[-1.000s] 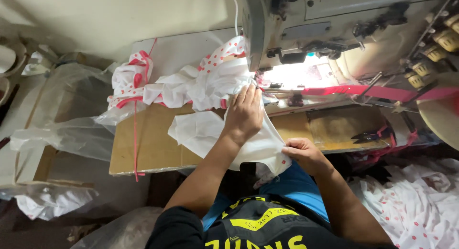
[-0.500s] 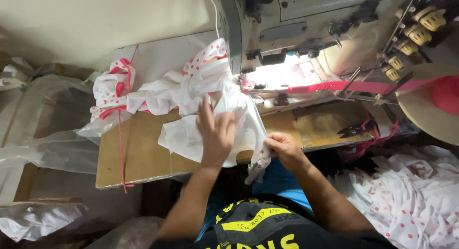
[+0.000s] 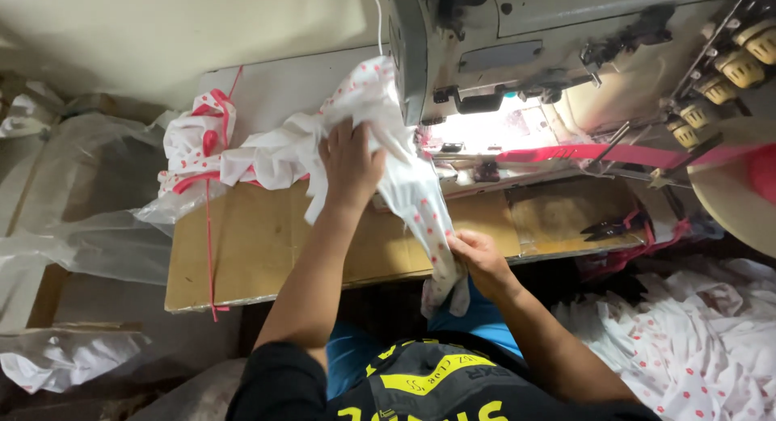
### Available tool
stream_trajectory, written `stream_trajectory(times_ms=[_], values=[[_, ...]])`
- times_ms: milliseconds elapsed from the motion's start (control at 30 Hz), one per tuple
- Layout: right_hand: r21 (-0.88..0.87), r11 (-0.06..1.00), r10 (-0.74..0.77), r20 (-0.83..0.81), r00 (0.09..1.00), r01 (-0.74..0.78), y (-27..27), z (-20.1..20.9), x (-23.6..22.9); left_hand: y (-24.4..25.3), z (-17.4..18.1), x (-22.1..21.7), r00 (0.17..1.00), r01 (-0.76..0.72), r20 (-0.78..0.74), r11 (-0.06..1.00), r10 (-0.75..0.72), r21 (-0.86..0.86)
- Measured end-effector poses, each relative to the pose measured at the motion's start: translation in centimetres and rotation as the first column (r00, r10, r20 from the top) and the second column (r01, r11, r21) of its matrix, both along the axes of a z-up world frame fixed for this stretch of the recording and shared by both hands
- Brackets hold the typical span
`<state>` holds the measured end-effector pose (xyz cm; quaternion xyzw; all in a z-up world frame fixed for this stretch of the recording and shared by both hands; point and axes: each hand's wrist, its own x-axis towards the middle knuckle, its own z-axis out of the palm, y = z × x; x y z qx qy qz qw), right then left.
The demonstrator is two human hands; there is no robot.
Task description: Picking up, inspecting, and stacking patterned fabric pieces at a sewing workstation
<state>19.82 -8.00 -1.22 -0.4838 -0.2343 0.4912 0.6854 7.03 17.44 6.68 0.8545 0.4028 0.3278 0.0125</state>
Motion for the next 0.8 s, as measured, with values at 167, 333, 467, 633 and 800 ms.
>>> stream_trajectory(times_ms=[167, 333, 467, 633, 800], values=[[0.051, 0.992, -0.125, 0.18, 0.976, 0.117, 5.4, -1.6, 2.2, -2.3, 2.7, 1.2, 0.985, 0.015, 0.171, 0.997, 0.0, -0.082], [0.113, 0.981, -0.171, 0.113, 0.979, 0.158, 7.1, 4.1, 0.7, -11.8, -0.1, -0.5, 0.902, 0.297, 0.323, 0.955, -0.288, 0.022], [0.216, 0.972, -0.196, 0.515, 0.835, 0.095, 5.1, 4.8, 0.8, -13.6, -5.4, -3.0, 0.838, 0.541, 0.396, 0.671, -0.375, -0.508], [0.053, 0.995, 0.011, 0.771, 0.637, -0.08, 0.4, 3.9, 1.7, -13.7, -6.7, -4.8, 0.798, 0.601, 0.471, 0.448, -0.375, -0.662], [-0.276, 0.952, 0.279, 0.96, -0.007, 0.133, -5.3, 4.9, 8.3, -12.2, -2.9, -8.3, 0.811, 0.586, 0.486, 0.453, -0.326, -0.672]])
